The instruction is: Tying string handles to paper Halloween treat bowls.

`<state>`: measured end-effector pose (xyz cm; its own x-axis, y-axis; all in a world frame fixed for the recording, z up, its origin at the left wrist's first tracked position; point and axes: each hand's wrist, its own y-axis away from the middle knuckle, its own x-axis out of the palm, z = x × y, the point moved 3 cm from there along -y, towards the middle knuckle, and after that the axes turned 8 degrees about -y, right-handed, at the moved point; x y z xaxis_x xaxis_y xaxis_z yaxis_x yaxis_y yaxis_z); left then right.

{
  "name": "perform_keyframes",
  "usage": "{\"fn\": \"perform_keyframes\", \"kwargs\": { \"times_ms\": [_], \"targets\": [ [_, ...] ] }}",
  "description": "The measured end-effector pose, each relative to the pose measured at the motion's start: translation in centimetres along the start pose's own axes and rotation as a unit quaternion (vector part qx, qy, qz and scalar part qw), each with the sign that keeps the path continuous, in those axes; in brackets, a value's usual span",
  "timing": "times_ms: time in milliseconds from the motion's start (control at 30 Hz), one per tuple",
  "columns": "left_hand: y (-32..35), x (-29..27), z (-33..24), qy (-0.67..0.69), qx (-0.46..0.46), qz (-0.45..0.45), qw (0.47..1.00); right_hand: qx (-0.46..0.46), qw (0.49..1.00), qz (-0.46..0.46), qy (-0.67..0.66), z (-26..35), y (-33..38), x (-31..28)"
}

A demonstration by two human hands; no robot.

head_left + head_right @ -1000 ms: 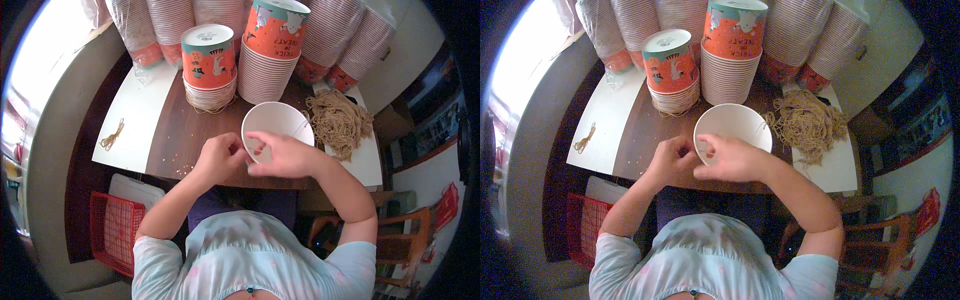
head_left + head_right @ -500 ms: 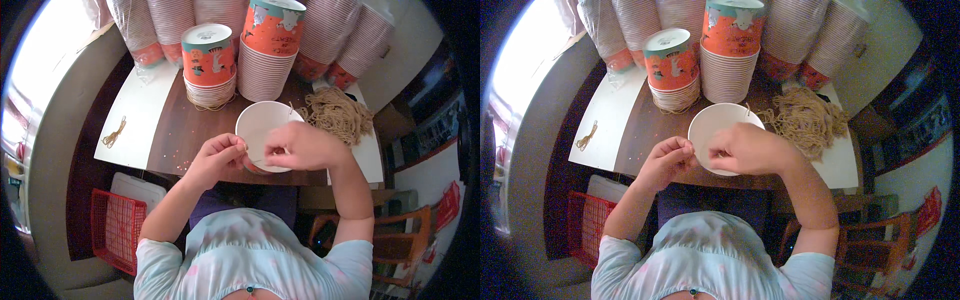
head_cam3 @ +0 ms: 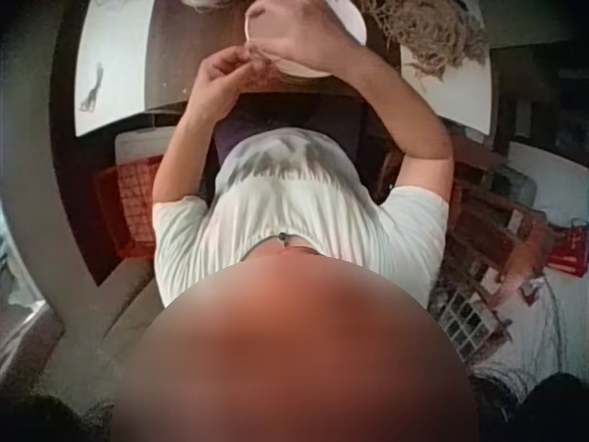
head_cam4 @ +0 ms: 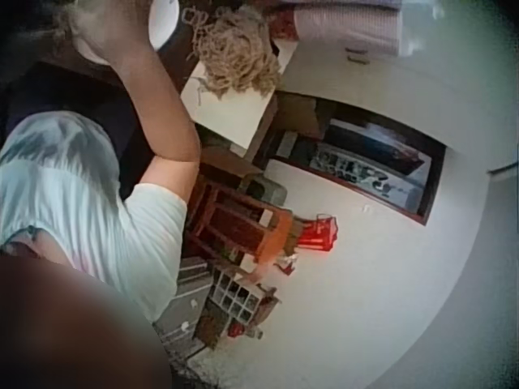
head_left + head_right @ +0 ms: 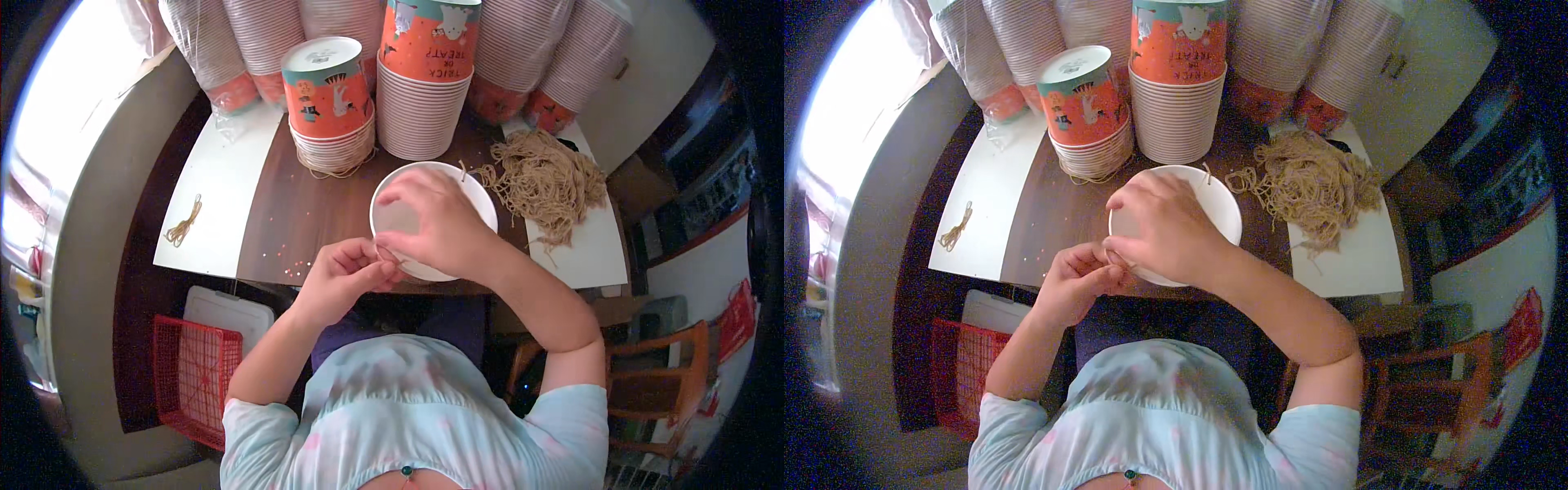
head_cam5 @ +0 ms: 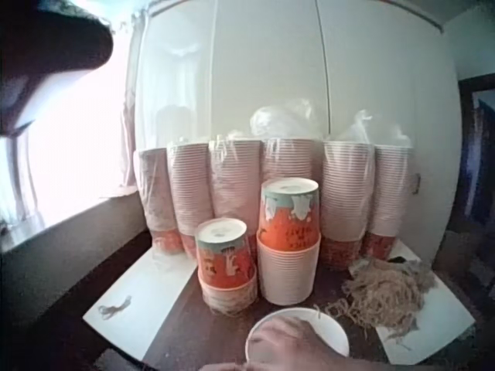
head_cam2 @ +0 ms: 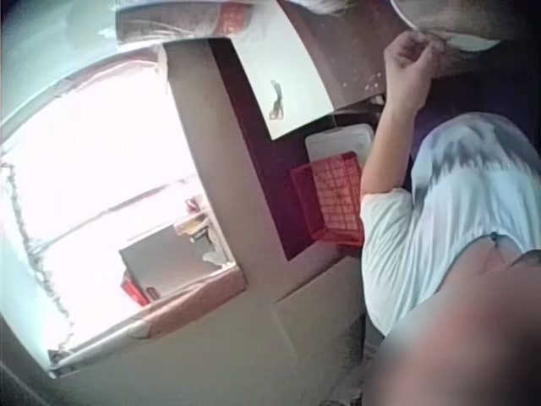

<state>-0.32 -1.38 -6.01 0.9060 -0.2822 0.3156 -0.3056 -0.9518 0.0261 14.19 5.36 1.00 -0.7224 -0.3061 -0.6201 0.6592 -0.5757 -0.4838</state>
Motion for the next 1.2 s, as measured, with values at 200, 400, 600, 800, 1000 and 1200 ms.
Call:
{"fn": "perform_keyframes", "kwargs": {
  "times_ms": [200,400,600,800,1000,1200],
  "targets": [
    [0.6,-0.9,-0.2,-0.011,0.024,-0.004,1.000,0.022,0.999,0.009,0.028,2.7,3.7,-1.6],
    [0.8,-0.6,-0.5,-0.097,0.048,-0.048,0.993,0.033,0.998,0.047,-0.003,1.9,4.0,1.2],
    [3.2,1.7,-2.2,-0.569,0.326,-0.217,0.723,0.020,0.975,-0.055,0.215,5.3,6.3,3.0],
    [3.9,1.9,1.8,-0.312,0.178,-0.283,0.889,0.088,0.971,-0.091,0.204,5.7,8.1,5.4],
    [2.7,1.8,3.2,0.021,0.093,-0.233,0.968,0.036,0.963,-0.140,0.227,2.4,8.8,6.6],
    [3.0,0.8,3.8,0.104,0.080,-0.239,0.962,0.144,0.962,-0.156,-0.170,0.6,7.8,7.1]
  ]
}}
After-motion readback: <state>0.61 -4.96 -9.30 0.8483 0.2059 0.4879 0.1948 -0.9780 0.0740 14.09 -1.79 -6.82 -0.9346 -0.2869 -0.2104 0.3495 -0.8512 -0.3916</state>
